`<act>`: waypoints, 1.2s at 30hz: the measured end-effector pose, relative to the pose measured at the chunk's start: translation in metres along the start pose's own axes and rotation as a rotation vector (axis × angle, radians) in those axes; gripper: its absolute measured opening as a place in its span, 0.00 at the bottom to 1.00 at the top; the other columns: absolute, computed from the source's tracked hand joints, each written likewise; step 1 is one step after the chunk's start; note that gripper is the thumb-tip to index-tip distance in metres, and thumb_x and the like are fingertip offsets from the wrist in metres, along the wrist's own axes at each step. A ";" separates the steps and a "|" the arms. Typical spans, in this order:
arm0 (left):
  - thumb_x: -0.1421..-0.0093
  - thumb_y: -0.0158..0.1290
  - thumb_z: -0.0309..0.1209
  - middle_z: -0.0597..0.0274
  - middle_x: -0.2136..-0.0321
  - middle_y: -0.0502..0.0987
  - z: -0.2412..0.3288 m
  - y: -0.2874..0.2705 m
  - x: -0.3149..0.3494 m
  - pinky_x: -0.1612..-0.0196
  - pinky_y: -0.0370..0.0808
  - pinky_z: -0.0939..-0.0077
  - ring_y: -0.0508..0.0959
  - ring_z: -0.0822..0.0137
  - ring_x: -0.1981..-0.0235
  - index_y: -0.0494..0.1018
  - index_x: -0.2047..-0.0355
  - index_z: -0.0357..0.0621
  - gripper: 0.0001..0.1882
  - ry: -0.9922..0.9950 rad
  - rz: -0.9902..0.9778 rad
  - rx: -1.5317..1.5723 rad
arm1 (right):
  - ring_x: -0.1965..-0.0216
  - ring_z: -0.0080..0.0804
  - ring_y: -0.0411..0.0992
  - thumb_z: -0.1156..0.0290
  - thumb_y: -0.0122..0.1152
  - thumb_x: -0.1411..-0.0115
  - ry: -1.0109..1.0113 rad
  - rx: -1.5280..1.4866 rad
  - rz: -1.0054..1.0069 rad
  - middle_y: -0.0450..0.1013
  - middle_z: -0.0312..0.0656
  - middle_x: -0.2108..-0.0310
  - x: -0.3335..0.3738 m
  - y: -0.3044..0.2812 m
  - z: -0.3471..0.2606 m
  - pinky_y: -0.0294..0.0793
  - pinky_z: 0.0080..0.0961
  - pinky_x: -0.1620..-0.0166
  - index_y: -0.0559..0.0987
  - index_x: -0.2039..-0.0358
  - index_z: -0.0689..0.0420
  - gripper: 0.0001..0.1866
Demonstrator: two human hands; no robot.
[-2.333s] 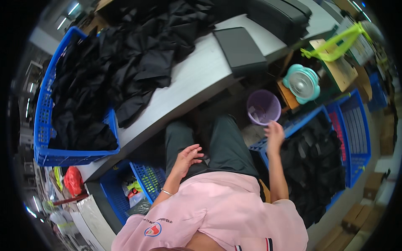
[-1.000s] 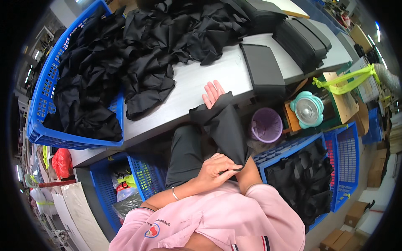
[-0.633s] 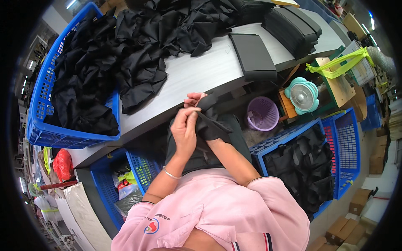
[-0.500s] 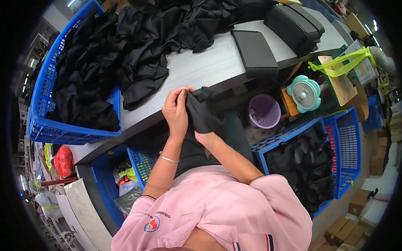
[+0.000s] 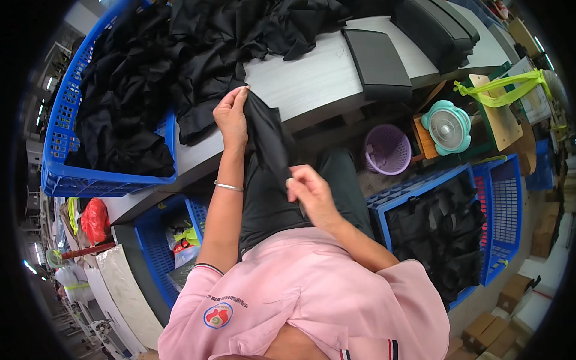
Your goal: The recorder is inspecting and handling black fabric garment pieces at a workstation in a garment factory.
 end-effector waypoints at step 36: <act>0.33 0.53 0.32 0.62 0.68 0.80 0.018 0.012 0.136 0.59 0.71 0.81 0.76 0.75 0.66 0.80 0.67 0.32 0.14 -0.369 -0.585 -0.083 | 0.66 0.17 0.73 0.68 0.63 0.39 0.385 -0.119 -0.102 0.79 0.32 0.67 0.010 -0.046 0.005 0.72 0.17 0.60 0.82 0.62 0.59 0.09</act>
Point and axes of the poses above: each hand's wrist, its own x-axis away from the middle knuckle, its own y-axis out of the palm, z = x × y, the point moved 9 cm from there along -x, towards the middle knuckle
